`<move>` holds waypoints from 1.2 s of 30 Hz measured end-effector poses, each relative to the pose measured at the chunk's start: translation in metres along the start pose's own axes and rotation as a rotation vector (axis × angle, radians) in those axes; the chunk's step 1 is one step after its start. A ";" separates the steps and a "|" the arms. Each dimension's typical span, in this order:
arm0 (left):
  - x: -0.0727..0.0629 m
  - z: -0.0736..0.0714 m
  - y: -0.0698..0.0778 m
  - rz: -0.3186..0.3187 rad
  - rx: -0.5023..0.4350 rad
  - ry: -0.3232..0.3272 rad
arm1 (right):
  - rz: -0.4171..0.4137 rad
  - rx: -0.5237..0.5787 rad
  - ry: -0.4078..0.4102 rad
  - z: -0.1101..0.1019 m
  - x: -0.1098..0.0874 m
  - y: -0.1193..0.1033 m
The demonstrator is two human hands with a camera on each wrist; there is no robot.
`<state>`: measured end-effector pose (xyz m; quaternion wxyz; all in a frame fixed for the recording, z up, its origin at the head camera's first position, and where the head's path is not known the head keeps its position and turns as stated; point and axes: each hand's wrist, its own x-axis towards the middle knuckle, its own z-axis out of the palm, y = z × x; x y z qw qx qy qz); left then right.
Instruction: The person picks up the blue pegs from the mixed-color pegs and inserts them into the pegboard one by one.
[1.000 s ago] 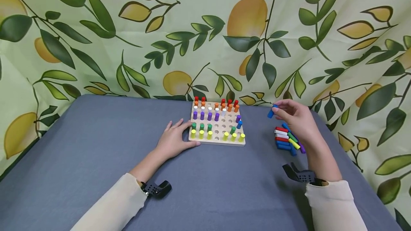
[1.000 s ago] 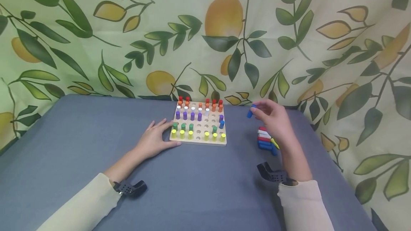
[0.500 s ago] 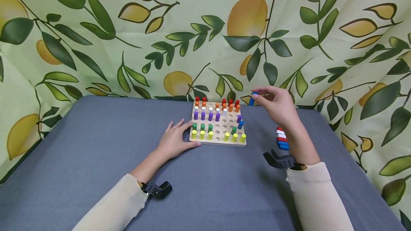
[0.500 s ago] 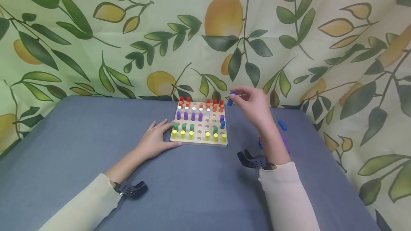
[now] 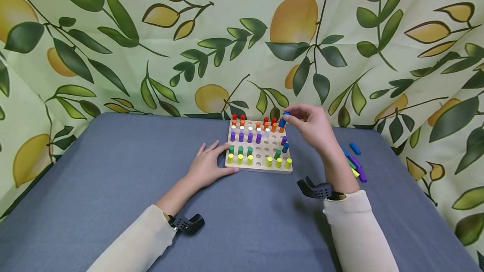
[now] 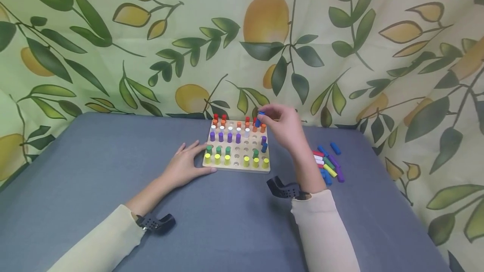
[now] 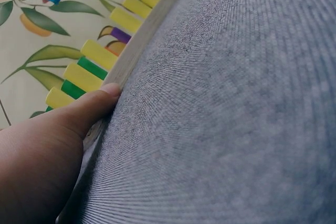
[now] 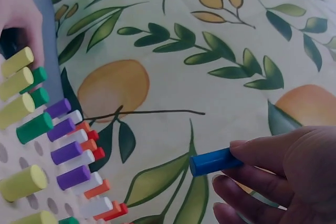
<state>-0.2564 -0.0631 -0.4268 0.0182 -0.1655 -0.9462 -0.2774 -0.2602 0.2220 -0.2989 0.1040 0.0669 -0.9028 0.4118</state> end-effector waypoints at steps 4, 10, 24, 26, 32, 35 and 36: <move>0.000 0.000 0.001 -0.001 0.000 0.002 | -0.002 -0.006 -0.014 0.002 0.000 0.005; 0.000 0.001 0.000 0.000 -0.008 0.003 | 0.002 -0.067 -0.028 0.004 0.003 0.016; 0.000 0.002 -0.001 0.005 0.012 0.004 | 0.046 -0.121 -0.186 0.010 0.008 0.040; 0.000 0.002 -0.001 0.006 0.014 0.007 | 0.035 -0.128 -0.195 0.011 0.009 0.044; 0.000 0.002 -0.001 0.008 0.012 0.006 | 0.017 -0.161 -0.228 0.018 0.010 0.052; 0.001 0.003 -0.001 0.009 0.011 0.005 | 0.017 -0.174 -0.243 0.020 0.011 0.054; 0.001 0.003 -0.002 0.008 0.012 0.005 | 0.015 -0.176 -0.247 0.021 0.011 0.054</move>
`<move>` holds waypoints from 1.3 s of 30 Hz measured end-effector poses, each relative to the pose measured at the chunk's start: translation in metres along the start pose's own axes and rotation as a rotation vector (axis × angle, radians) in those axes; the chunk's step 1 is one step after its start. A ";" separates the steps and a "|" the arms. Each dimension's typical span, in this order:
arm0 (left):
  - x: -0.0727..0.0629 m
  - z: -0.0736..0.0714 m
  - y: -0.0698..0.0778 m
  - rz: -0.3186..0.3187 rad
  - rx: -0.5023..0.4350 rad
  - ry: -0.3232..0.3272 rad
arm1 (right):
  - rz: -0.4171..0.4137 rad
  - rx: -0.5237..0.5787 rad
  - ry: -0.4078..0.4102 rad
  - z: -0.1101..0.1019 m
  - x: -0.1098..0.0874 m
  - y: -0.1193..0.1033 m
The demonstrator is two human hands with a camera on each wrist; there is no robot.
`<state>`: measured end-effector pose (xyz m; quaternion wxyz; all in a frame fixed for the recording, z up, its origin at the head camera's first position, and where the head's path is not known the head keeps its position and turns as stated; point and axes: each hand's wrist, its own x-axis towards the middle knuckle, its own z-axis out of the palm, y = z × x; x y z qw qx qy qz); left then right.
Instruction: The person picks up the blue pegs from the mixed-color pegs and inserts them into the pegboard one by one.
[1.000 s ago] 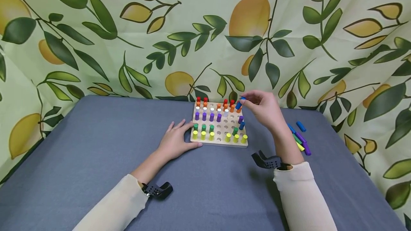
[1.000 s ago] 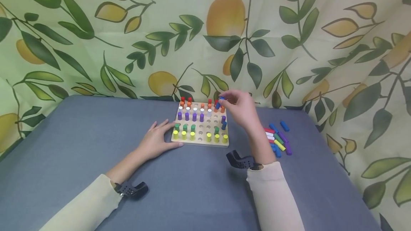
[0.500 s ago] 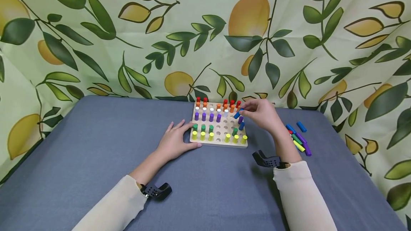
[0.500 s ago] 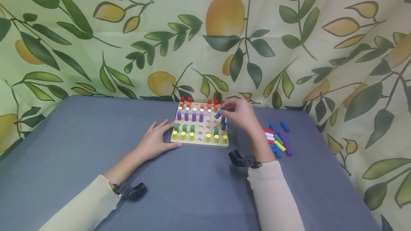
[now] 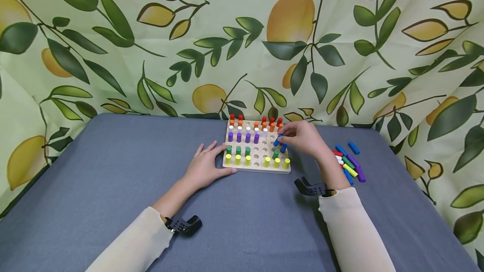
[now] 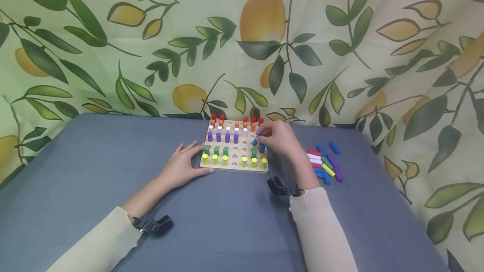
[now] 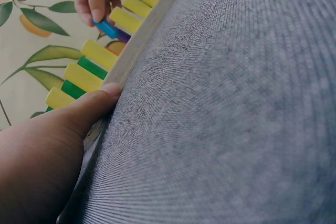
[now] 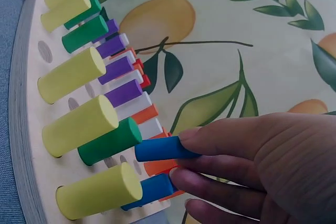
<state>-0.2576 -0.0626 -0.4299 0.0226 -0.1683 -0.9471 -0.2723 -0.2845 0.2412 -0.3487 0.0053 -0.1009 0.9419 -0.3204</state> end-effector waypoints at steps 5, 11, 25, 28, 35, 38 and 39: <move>0.000 -0.001 0.001 -0.003 0.000 0.003 | -0.017 -0.026 -0.015 0.002 0.002 0.000; -0.001 -0.002 0.002 -0.006 0.000 -0.003 | -0.027 -0.048 -0.044 0.006 0.003 0.000; 0.000 0.000 0.001 0.006 -0.001 0.006 | -0.019 -0.071 -0.060 0.008 0.004 0.001; 0.000 0.000 0.001 0.007 -0.002 0.006 | -0.027 -0.068 -0.063 0.008 0.004 0.001; 0.000 -0.001 0.002 0.004 -0.005 0.005 | -0.054 -0.075 -0.057 0.008 0.003 0.002; 0.000 -0.001 0.002 0.001 -0.002 0.003 | -0.058 -0.083 -0.059 0.008 0.004 0.003; 0.000 -0.001 0.002 0.001 -0.001 0.002 | -0.059 -0.086 -0.061 0.008 0.004 0.003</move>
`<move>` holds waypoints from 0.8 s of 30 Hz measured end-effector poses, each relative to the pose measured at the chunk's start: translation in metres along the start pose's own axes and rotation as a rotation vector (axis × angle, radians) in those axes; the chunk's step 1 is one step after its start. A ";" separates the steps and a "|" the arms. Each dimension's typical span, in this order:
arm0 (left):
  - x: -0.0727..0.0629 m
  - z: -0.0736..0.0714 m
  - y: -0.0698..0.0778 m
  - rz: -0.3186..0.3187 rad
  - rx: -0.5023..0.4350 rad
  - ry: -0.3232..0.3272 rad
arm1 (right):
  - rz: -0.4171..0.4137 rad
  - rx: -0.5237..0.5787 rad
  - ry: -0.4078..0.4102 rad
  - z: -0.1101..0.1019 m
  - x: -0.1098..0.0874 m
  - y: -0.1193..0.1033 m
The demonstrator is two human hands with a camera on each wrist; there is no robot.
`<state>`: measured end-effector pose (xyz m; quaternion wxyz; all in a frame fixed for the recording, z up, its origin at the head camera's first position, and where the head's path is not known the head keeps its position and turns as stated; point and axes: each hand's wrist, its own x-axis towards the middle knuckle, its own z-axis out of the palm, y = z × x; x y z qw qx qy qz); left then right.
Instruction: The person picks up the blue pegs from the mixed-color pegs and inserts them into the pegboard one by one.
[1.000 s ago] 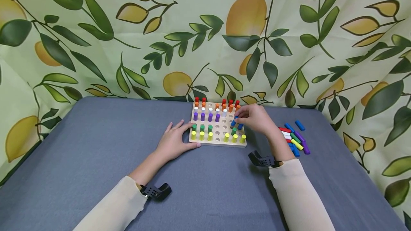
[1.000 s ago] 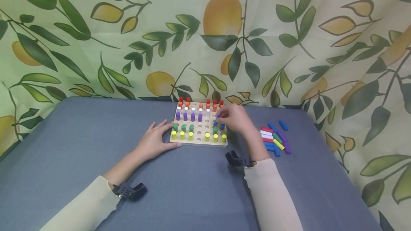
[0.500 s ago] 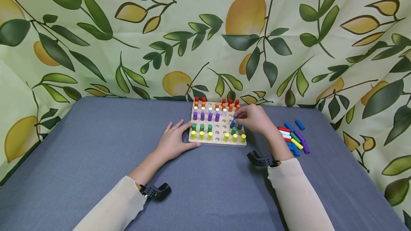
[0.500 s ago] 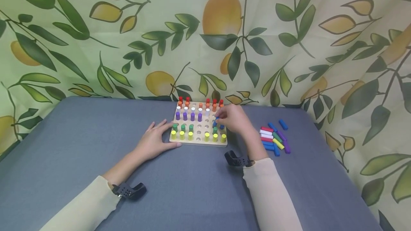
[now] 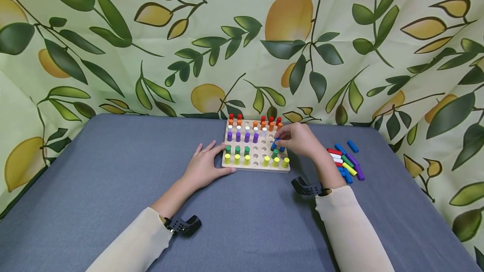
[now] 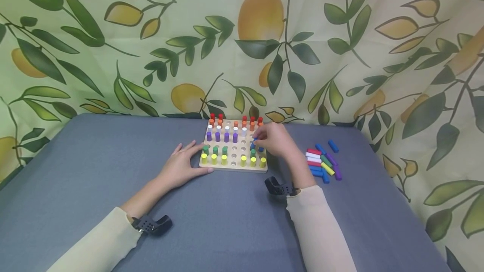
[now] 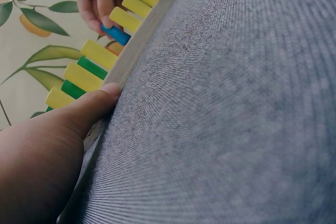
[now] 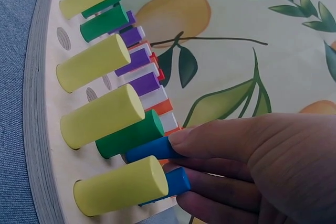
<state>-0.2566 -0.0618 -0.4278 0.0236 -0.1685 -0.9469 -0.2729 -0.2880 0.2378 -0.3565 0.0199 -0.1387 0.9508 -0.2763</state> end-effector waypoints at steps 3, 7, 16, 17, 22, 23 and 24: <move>0.000 0.000 0.000 -0.003 0.002 -0.001 | -0.002 -0.005 -0.005 0.000 0.000 0.000; 0.000 0.000 0.000 -0.004 0.001 0.001 | -0.006 -0.010 -0.009 -0.001 -0.001 0.000; 0.000 0.000 0.001 -0.004 -0.006 0.003 | -0.008 -0.019 -0.013 -0.003 -0.002 0.000; 0.000 0.000 0.001 -0.005 -0.007 0.004 | -0.006 -0.020 -0.013 -0.004 -0.002 -0.001; 0.000 0.000 0.001 -0.005 -0.007 0.003 | -0.007 -0.020 -0.018 -0.004 -0.002 0.000; 0.000 0.000 0.001 -0.005 -0.007 0.003 | -0.008 -0.020 -0.019 -0.004 -0.002 0.000; 0.000 0.000 0.001 -0.005 -0.006 0.002 | -0.008 -0.019 -0.020 -0.004 -0.002 0.001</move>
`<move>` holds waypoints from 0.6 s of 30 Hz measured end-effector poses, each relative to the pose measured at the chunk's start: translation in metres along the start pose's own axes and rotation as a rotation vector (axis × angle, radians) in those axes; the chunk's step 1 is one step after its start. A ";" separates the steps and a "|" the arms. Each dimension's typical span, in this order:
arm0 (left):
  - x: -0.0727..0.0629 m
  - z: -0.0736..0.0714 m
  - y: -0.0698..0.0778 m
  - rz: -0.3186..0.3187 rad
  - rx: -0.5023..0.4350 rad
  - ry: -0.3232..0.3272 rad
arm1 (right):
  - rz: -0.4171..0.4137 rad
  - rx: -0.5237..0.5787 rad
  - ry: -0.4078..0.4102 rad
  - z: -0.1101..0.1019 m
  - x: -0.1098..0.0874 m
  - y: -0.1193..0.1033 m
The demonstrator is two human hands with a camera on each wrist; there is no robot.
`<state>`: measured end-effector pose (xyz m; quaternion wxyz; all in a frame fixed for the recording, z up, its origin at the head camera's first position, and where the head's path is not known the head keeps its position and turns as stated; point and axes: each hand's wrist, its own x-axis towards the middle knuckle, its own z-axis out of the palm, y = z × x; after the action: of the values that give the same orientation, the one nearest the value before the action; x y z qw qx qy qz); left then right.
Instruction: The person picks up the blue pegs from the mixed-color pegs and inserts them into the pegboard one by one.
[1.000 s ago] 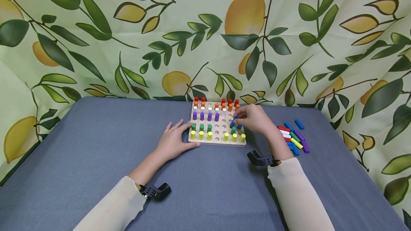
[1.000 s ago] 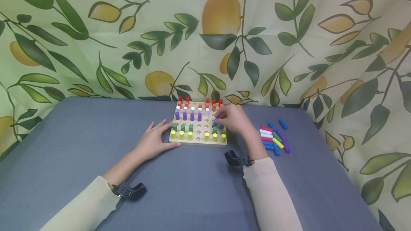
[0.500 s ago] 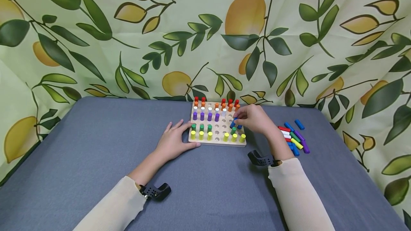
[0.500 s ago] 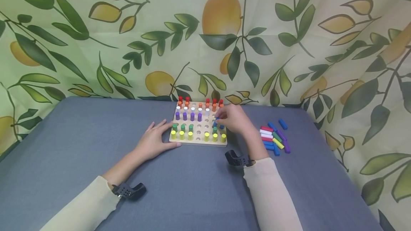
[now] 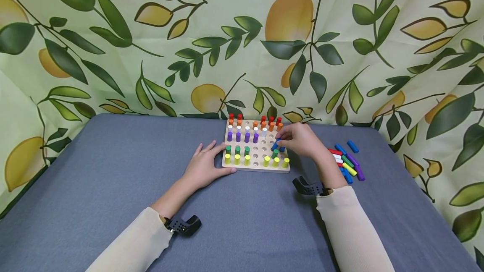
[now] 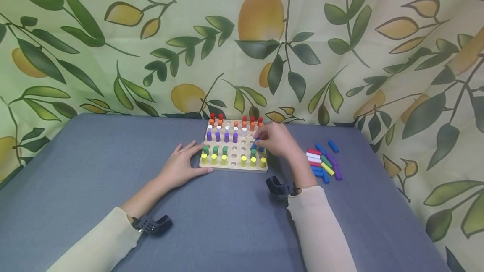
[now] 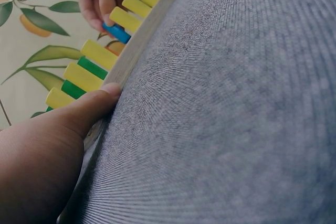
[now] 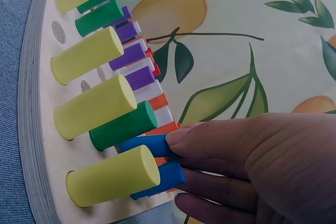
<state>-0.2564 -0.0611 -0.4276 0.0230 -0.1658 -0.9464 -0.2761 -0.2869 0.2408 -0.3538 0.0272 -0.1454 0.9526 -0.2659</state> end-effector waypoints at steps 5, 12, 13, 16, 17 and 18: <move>0.000 0.000 0.000 -0.003 0.005 -0.002 | 0.007 0.003 -0.003 0.000 0.000 0.001; -0.001 0.000 0.001 -0.001 0.004 -0.001 | 0.005 0.017 -0.006 0.000 0.000 0.002; -0.001 0.000 0.001 0.000 0.004 -0.001 | 0.002 0.021 -0.007 0.000 0.000 0.001; -0.001 0.000 0.000 0.001 0.002 0.000 | -0.006 0.025 -0.009 0.001 0.000 0.001; -0.001 0.000 0.000 0.002 0.002 0.000 | -0.006 0.025 -0.010 0.001 0.000 0.001; -0.001 0.000 0.000 0.001 0.001 0.000 | -0.007 0.024 -0.013 0.001 0.000 0.001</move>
<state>-0.2557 -0.0610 -0.4273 0.0233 -0.1664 -0.9464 -0.2758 -0.2873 0.2411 -0.3555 0.0343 -0.1503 0.9486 -0.2764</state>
